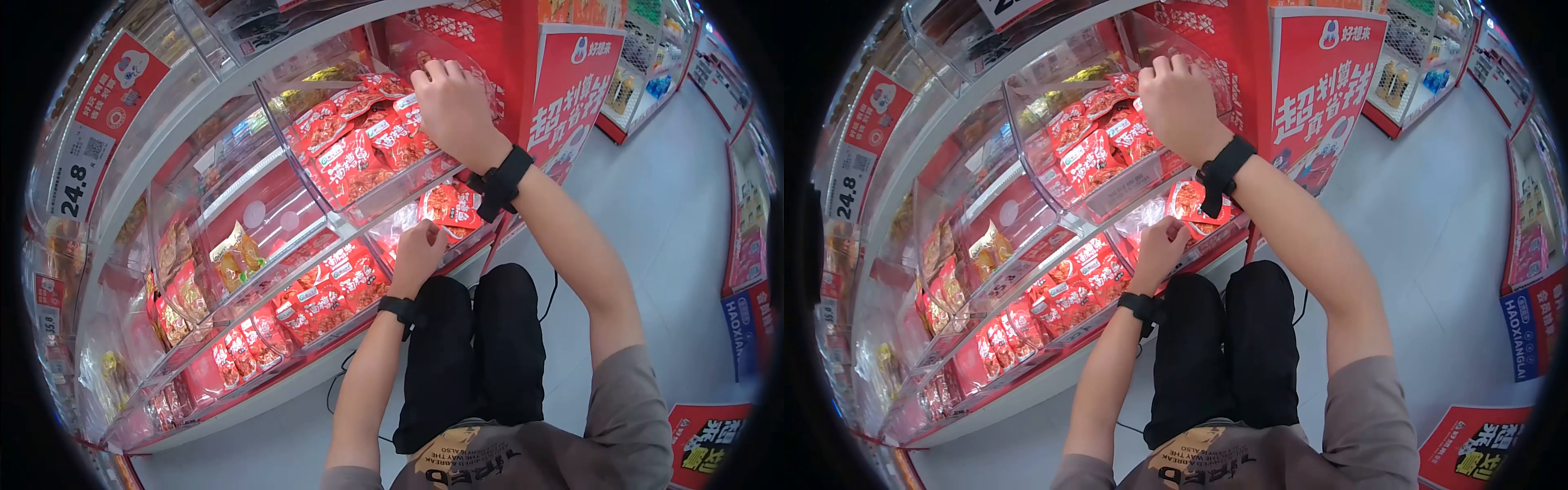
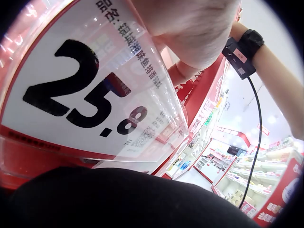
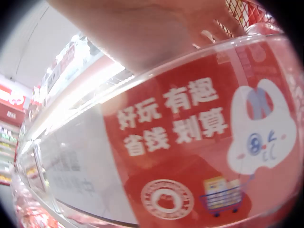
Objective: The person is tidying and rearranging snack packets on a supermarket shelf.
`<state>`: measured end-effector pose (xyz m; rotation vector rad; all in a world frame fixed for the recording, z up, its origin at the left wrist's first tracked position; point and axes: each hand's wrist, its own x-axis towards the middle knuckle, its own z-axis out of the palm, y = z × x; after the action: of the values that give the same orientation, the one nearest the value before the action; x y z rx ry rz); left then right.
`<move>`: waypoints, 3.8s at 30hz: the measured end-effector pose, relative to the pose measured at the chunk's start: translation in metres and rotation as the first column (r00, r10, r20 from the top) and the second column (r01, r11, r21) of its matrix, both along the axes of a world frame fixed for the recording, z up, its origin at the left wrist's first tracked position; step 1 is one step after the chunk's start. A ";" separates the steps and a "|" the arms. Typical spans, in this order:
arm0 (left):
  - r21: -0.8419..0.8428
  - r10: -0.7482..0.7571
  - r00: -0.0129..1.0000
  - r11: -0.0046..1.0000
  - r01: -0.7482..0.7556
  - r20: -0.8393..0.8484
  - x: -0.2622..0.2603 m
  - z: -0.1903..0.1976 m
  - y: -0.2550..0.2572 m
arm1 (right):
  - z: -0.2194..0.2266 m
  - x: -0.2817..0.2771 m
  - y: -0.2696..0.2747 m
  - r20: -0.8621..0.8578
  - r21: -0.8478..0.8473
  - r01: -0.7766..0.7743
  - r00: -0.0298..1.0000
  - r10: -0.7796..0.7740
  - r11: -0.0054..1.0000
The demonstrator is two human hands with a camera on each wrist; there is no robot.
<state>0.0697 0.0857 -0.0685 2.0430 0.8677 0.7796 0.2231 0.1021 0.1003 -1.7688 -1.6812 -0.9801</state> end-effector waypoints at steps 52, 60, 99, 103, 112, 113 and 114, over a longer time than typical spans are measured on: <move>0.305 0.206 0.940 0.945 -0.119 -0.271 0.006 -0.012 -0.003 | -0.048 0.017 -0.145 -0.882 0.469 -0.694 -0.397 0.254 0.546; 0.365 0.214 0.956 0.922 -0.130 -0.199 0.006 -0.023 0.000 | 0.020 -0.007 -0.077 -0.835 0.511 -0.563 -0.505 0.218 0.649; 0.319 0.157 0.963 0.944 -0.082 -0.217 0.003 -0.015 -0.005 | 0.049 -0.026 0.033 -0.863 -0.170 -0.770 0.418 0.284 0.615; 0.324 0.170 0.956 0.942 -0.086 -0.240 0.004 -0.014 -0.004 | 0.059 -0.031 0.046 -0.827 -0.414 -0.717 0.554 0.099 0.561; 0.352 0.178 0.954 0.932 -0.085 -0.241 0.003 -0.022 -0.003 | 0.040 -0.051 0.100 -0.691 -0.645 -0.537 0.713 -0.116 0.543; 0.347 0.172 0.958 0.934 -0.085 -0.229 0.004 -0.025 -0.002 | 0.037 -0.052 0.103 -0.733 -0.596 -0.543 0.669 -0.125 0.591; 0.352 0.173 0.956 0.933 -0.082 -0.237 0.003 -0.023 -0.003 | 0.032 -0.054 0.107 -0.773 -0.546 -0.544 0.620 -0.133 0.638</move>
<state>0.0727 0.0832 -0.0912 2.4562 1.0870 0.7806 0.1693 0.2091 0.1324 -1.9038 -1.6971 0.7237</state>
